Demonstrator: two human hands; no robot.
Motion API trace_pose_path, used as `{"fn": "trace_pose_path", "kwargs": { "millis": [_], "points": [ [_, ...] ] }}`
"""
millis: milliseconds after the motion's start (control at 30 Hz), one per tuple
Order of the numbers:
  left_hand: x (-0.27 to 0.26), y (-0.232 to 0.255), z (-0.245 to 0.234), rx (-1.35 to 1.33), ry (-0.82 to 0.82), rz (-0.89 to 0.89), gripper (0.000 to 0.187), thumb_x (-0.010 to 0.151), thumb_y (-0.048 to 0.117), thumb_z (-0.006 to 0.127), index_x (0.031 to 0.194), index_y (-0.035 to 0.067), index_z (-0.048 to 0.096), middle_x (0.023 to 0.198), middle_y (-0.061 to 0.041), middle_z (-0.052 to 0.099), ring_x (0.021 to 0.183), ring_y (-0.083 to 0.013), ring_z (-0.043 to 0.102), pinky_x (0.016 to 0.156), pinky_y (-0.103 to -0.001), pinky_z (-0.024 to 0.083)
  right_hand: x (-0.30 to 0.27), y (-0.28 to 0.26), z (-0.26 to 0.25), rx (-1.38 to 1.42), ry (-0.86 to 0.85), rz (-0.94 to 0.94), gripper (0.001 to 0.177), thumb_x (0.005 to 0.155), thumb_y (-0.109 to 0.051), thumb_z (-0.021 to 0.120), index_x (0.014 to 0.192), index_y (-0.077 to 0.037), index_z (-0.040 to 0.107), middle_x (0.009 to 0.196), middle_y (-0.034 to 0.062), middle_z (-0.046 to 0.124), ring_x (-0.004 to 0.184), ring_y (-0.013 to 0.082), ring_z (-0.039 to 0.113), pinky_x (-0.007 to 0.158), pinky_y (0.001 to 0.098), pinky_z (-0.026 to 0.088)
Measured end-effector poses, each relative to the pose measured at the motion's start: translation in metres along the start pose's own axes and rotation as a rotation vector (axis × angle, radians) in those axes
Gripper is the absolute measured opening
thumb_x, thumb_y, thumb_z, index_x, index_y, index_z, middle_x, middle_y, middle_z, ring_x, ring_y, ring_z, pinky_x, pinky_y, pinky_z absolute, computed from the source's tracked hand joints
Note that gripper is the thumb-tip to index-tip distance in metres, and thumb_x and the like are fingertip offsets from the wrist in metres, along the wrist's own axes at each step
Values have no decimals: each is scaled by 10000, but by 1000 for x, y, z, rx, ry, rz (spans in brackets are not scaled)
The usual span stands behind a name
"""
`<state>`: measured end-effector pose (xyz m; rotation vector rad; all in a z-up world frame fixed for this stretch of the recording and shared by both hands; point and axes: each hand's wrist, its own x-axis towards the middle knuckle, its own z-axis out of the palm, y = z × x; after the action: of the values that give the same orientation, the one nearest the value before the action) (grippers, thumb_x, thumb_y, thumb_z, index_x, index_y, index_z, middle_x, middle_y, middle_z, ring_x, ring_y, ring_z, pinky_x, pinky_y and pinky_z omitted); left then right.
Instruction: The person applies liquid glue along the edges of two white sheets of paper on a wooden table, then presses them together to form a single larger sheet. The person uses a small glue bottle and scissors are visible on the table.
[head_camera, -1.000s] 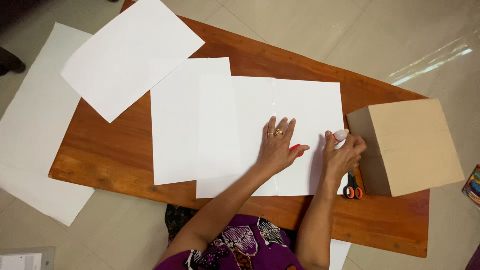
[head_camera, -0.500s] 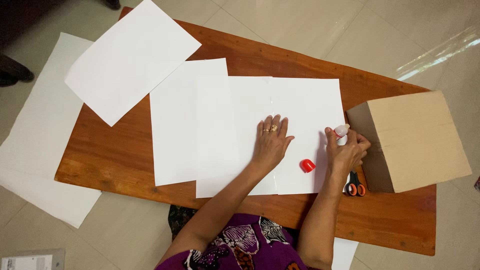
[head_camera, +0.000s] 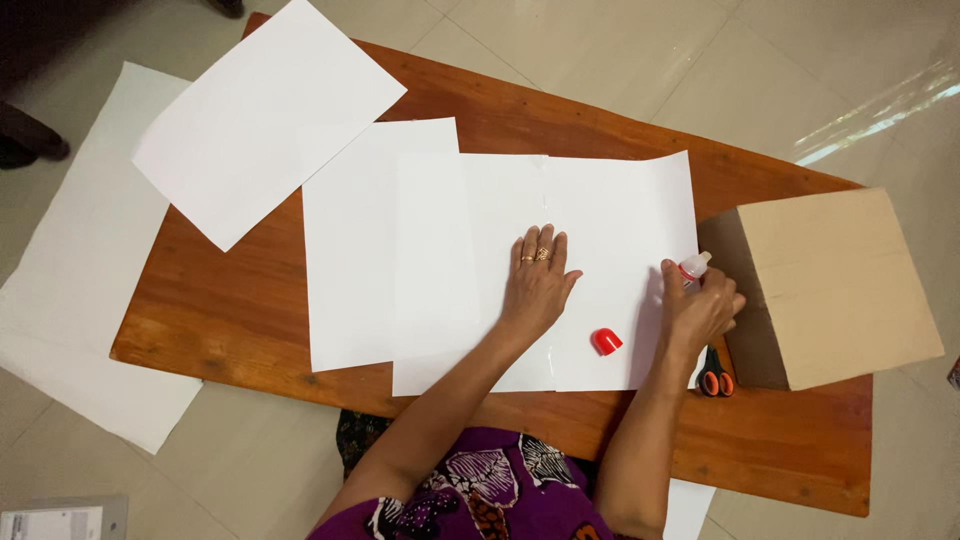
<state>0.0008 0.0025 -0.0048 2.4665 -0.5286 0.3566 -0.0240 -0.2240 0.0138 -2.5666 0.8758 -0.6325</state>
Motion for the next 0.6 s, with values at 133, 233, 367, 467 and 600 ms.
{"fn": "trace_pose_path", "kwargs": {
  "millis": [133,233,367,467,600],
  "points": [
    [2,1,3,-25,-4,-13,603,983,338,629,1381,-98,507,1455,-323,457,1412,-474,365,1170,-596,274,-7,-9,-12,113,105,-82,434,793,-216,936,1023,82,721,979,220,665,1022,359,534,791,575,501],
    [-1,3,6,-61,-13,-24,593,997,332,613,1384,-104,503,1475,-336,439,1429,-485,347,1187,-583,269,-9,-16,-20,174,171,-111,368,822,-188,936,1016,57,742,963,199,667,1011,332,531,817,530,499],
    [-1,8,13,-95,-33,-17,588,1011,324,590,1389,-115,493,1492,-337,431,1447,-485,338,1206,-564,264,-9,-15,-34,153,224,-128,353,833,-172,940,1012,55,739,989,204,659,1046,326,532,814,531,500],
    [0,20,22,-114,-53,17,602,1003,330,591,1389,-120,483,1489,-354,419,1444,-490,330,1193,-578,249,-6,-8,-46,102,247,-97,338,836,-164,933,1003,51,732,998,199,652,1015,321,515,792,528,497],
    [2,34,28,-112,-54,62,591,989,309,612,1375,-121,486,1478,-373,414,1437,-505,323,1189,-591,247,-6,-2,-62,98,245,-83,325,861,-159,930,1013,33,717,1024,172,646,1037,320,495,810,523,505]
  ]
}}
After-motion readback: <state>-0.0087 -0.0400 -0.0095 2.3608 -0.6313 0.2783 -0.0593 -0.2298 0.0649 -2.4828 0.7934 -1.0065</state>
